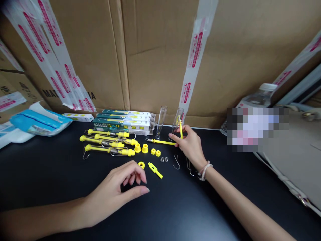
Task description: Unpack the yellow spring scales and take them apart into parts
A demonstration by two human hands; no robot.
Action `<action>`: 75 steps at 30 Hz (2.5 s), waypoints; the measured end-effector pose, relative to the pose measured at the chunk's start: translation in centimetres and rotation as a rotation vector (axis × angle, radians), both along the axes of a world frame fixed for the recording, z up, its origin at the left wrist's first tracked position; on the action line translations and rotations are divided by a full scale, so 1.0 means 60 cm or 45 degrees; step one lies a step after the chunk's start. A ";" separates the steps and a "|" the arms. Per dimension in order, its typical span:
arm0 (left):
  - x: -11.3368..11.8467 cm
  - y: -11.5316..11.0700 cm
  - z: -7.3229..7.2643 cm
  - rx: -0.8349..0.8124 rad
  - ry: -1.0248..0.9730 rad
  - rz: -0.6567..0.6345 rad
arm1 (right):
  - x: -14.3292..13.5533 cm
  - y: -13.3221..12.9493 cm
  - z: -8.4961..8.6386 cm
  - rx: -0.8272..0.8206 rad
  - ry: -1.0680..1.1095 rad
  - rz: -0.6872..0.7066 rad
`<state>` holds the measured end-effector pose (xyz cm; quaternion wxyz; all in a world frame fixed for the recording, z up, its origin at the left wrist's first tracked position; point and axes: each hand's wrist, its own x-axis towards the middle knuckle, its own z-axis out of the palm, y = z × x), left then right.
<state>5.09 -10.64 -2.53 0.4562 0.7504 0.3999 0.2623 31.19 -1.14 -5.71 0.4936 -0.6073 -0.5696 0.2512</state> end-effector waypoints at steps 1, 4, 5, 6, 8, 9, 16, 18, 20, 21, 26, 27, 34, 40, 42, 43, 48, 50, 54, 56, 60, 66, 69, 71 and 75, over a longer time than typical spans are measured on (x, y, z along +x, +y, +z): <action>0.000 0.000 0.000 0.003 -0.002 -0.003 | 0.000 0.000 0.000 -0.006 -0.013 -0.004; 0.000 0.000 0.000 0.017 -0.001 -0.006 | -0.001 0.001 -0.001 -0.003 -0.029 -0.019; -0.001 0.000 0.001 0.020 0.000 -0.005 | -0.001 0.002 -0.002 -0.001 -0.028 -0.021; -0.001 0.000 0.001 0.021 0.001 -0.005 | -0.001 0.003 -0.003 0.000 -0.025 -0.021; 0.000 0.000 0.001 0.021 0.003 -0.006 | -0.002 0.004 -0.004 0.000 -0.017 -0.013; 0.000 0.000 0.001 0.020 0.004 -0.007 | -0.003 0.004 -0.005 -0.001 -0.014 -0.007; 0.001 0.000 0.001 0.011 0.000 -0.005 | -0.013 0.000 -0.006 -0.001 0.007 0.042; 0.001 0.000 0.002 0.009 0.007 0.000 | -0.013 0.000 -0.006 0.001 0.019 0.050; 0.000 0.000 0.003 0.002 0.010 0.003 | -0.012 0.000 -0.005 0.007 0.034 0.045; 0.000 0.000 0.003 0.000 0.010 0.002 | -0.011 -0.001 -0.004 0.013 0.042 0.036; -0.002 0.000 0.002 -0.010 -0.013 0.014 | -0.002 -0.010 0.013 0.092 0.124 -0.092; -0.002 0.000 0.001 -0.017 -0.026 0.019 | -0.001 -0.015 0.021 0.127 0.158 -0.139; -0.006 0.005 -0.010 -0.193 -0.241 0.083 | -0.052 -0.111 0.076 0.426 0.407 -0.204; -0.005 0.006 -0.012 -0.291 -0.527 -0.037 | -0.142 -0.191 0.053 -0.206 0.506 0.640; -0.004 0.007 -0.009 -0.347 -0.593 -0.017 | -0.154 -0.197 0.043 -0.335 0.566 0.768; -0.003 0.009 -0.007 -0.355 -0.596 0.010 | -0.156 -0.197 0.040 -0.372 0.610 0.793; -0.005 0.016 -0.004 -0.300 -0.617 0.188 | -0.151 -0.191 0.044 -0.489 0.744 0.823; -0.006 0.017 -0.005 -0.254 -0.643 0.310 | -0.150 -0.192 0.043 -0.522 0.747 0.857; -0.007 0.017 -0.011 -0.237 -0.709 0.462 | -0.151 -0.196 0.032 -0.593 0.663 0.888; -0.006 0.017 -0.014 -0.282 -0.747 0.459 | -0.152 -0.197 0.027 -0.590 0.626 0.879; -0.005 0.020 -0.014 -0.338 -0.779 0.442 | -0.152 -0.194 0.024 -0.536 0.548 0.841; -0.005 0.017 -0.002 -0.413 -0.774 0.371 | -0.149 -0.198 0.028 -0.392 0.469 0.759; -0.004 0.015 -0.001 -0.430 -0.833 0.399 | -0.149 -0.203 0.029 -0.310 0.512 0.676; -0.003 0.016 -0.002 -0.425 -0.845 0.443 | -0.149 -0.205 0.029 -0.261 0.553 0.634; -0.003 0.020 -0.006 -0.430 -0.803 0.465 | -0.148 -0.205 0.030 -0.215 0.649 0.599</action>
